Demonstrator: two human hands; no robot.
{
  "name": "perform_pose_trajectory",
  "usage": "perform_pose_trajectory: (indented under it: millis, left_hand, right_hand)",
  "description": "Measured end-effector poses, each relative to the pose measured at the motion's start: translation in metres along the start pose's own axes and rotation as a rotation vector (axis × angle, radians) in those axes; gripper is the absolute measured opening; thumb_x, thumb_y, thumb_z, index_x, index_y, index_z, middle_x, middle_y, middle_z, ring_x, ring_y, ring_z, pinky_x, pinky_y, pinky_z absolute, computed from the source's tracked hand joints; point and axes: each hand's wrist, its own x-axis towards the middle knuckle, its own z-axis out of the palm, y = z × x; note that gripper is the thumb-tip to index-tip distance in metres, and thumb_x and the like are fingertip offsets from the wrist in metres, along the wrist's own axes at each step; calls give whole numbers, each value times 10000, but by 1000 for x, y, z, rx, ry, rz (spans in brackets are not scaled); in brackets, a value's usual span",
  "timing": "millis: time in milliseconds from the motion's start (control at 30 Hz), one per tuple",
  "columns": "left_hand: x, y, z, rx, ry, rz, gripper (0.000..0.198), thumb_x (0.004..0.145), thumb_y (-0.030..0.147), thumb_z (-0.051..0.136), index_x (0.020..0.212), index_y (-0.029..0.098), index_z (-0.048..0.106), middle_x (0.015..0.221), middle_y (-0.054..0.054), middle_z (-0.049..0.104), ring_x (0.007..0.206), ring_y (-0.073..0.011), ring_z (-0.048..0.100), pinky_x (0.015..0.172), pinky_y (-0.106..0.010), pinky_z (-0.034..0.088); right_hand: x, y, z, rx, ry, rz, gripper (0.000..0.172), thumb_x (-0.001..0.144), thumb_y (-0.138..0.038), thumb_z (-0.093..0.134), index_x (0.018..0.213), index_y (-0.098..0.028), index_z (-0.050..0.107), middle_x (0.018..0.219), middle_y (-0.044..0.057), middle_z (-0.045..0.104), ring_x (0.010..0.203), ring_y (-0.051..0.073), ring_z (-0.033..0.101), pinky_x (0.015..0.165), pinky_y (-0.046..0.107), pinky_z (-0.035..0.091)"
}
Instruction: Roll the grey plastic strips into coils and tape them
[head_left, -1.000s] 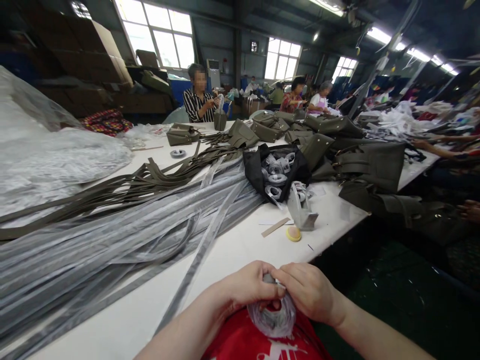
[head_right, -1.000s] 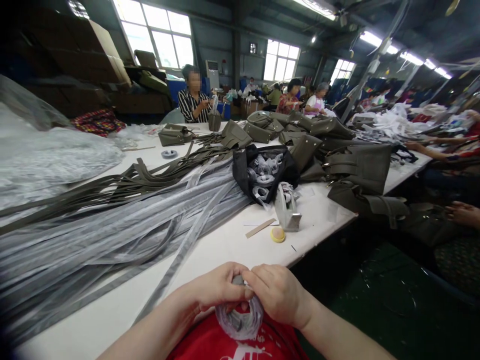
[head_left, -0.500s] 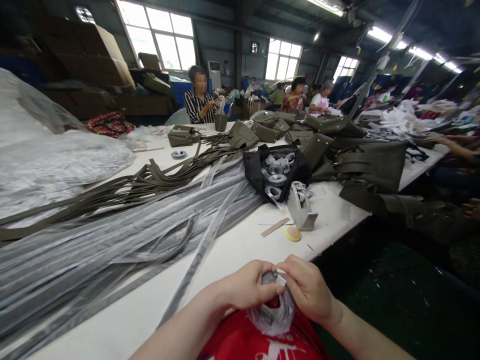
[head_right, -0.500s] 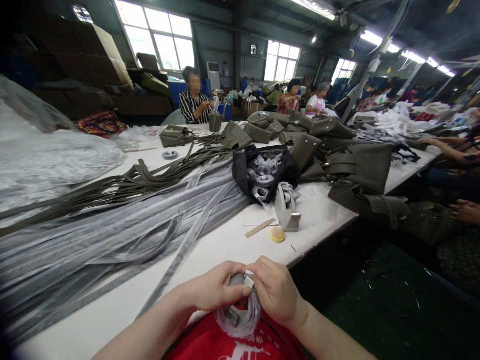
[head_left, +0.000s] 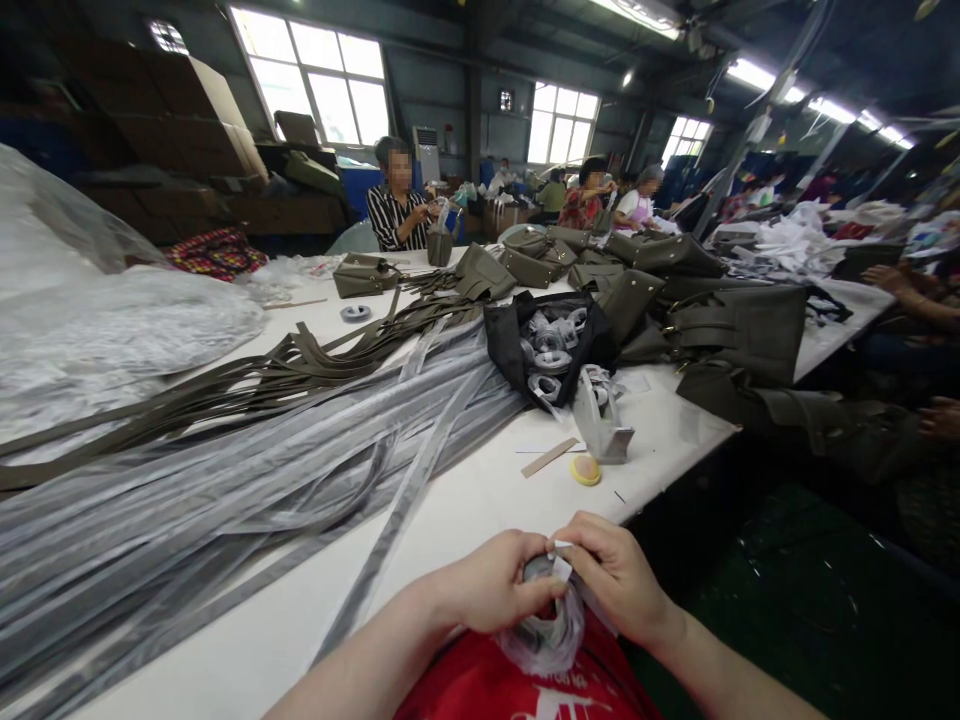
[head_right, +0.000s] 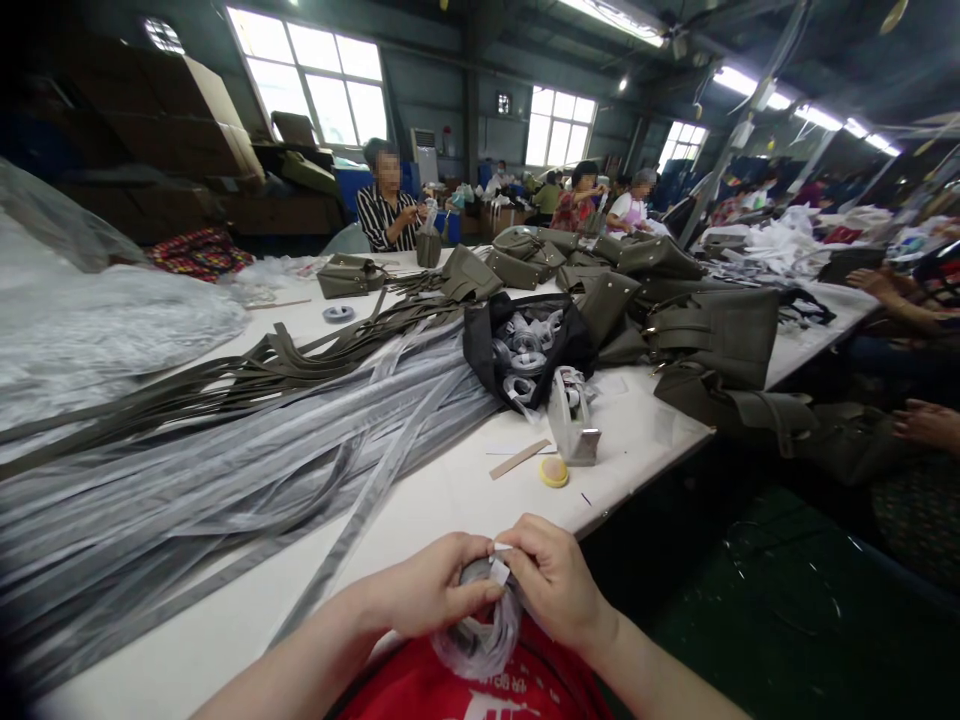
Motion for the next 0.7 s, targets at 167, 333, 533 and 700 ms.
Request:
perform_pose_trajectory:
  millis: [167, 333, 533, 700]
  left_hand:
    - [4, 0, 1, -179, 84, -7, 217, 758, 321, 575, 829, 119, 610, 634, 14, 561, 542, -94, 471, 527, -197, 390]
    - [7, 5, 2, -205, 179, -64, 122, 690, 240, 513, 694, 146, 589, 562, 21, 558, 493, -92, 459, 491, -194, 360]
    - [9, 0, 5, -211, 285, -125, 156, 630, 223, 479, 660, 140, 608, 525, 35, 519, 457, -82, 414, 472, -197, 333]
    - [9, -2, 2, -178, 287, -119, 165, 623, 223, 479, 665, 140, 615, 546, 28, 542, 488, -92, 426, 505, -209, 353]
  right_hand:
    - [7, -5, -16, -227, -133, -188, 220, 936, -173, 500, 1066, -231, 667, 858, 30, 676, 791, 161, 614, 704, 275, 443]
    - [11, -10, -19, -293, -106, -228, 243, 924, -148, 498, 1089, -223, 658, 878, 38, 688, 802, 166, 624, 714, 287, 464]
    - [17, -24, -24, -185, -193, -141, 270, 859, -109, 528, 1087, -193, 647, 946, 63, 681, 872, 187, 628, 774, 308, 506]
    - [16, -20, -19, -385, -178, -181, 242, 892, -130, 515, 1095, -192, 630, 922, 62, 669, 841, 191, 622, 753, 317, 511]
